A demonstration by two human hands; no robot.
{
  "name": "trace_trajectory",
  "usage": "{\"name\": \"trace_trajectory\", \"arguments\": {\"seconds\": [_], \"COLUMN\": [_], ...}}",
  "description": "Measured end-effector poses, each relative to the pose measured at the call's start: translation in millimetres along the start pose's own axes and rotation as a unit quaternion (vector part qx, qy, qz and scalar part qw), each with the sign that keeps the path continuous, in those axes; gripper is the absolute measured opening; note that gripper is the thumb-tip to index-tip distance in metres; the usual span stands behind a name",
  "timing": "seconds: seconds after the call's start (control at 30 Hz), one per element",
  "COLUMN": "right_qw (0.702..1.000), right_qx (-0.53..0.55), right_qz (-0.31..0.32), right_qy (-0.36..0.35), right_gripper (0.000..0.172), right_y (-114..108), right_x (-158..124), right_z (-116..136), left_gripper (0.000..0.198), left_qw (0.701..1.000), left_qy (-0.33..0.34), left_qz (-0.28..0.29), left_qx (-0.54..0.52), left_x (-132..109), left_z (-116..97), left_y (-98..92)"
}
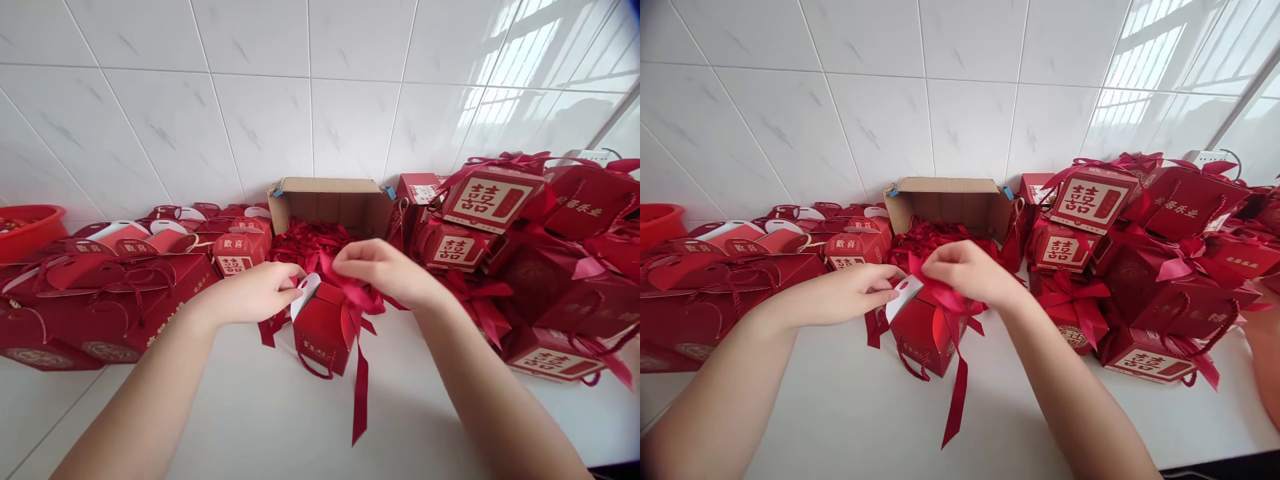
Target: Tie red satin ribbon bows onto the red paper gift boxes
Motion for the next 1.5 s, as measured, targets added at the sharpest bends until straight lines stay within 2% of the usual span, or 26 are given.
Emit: {"name": "trace_trajectory", "arguments": {"seconds": [0.1, 0.27, 0.53, 0.67, 0.8, 0.97, 1.07, 1.13, 1.2, 1.27, 1.4, 1.43, 1.5], "right_qw": [0.995, 0.990, 0.993, 0.993, 0.991, 0.991, 0.978, 0.952, 0.926, 0.914, 0.896, 0.892, 0.890], "right_qx": [-0.081, -0.098, -0.086, -0.105, -0.129, -0.132, -0.195, -0.278, -0.341, -0.377, -0.427, -0.432, -0.431], "right_qz": [0.047, 0.084, 0.065, 0.029, 0.005, 0.005, -0.063, -0.132, -0.160, -0.138, -0.021, 0.008, 0.035], "right_qy": [0.037, 0.064, 0.058, 0.045, 0.028, -0.010, -0.028, -0.013, 0.022, 0.059, 0.121, 0.132, 0.144], "right_gripper": [0.019, 0.028, 0.023, 0.019, 0.016, 0.012, 0.013, 0.015, 0.018, 0.022, 0.033, 0.035, 0.039], "right_y": [18, 28, 30, 33, 35, 37, 25, 11, -3, -13, -15, -13, -9], "right_x": [18, 27, 28, 30, 31, 33, 26, 16, 4, -7, -15, -14, -8], "right_z": [-19, -34, -35, -33, -31, -29, -19, -11, -4, -3, -13, -17, -24], "left_gripper": [0.032, 0.032, 0.029, 0.030, 0.031, 0.014, 0.008, 0.006, 0.004, 0.004, 0.008, 0.011, 0.013], "left_qw": [1.000, 1.000, 1.000, 1.000, 1.000, 0.999, 0.995, 0.984, 0.974, 0.971, 0.960, 0.958, 0.966], "left_qy": [-0.003, 0.000, 0.001, -0.010, -0.019, -0.009, -0.052, -0.121, -0.168, -0.185, -0.223, -0.223, -0.181], "left_qz": [0.012, 0.015, 0.020, 0.027, -0.005, -0.014, -0.009, -0.007, -0.004, -0.001, -0.035, -0.052, -0.088], "left_qx": [-0.013, -0.005, 0.005, 0.010, 0.015, 0.029, 0.085, 0.131, 0.151, 0.150, 0.167, 0.172, 0.162], "left_x": [-1, -2, -2, -2, 1, 8, 8, 6, 4, 5, 10, 12, 14], "left_z": [1, -1, 3, 4, 4, 6, 22, 42, 61, 78, 104, 106, 101], "left_y": [1.0, 1.5, 4.0, 5.0, 2.9, 1.7, -6.8, -16.7, -25.9, -31.9, -38.8, -40.0, -41.0]}}
Point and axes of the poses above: each hand's wrist, its own x-axis towards the middle knuckle, its own y-axis out of the palm, z = x × y, the point moved 5 cm from there along x, towards the middle knuckle, and after that the axes turned 6 degrees about y, right-handed, at the moved point
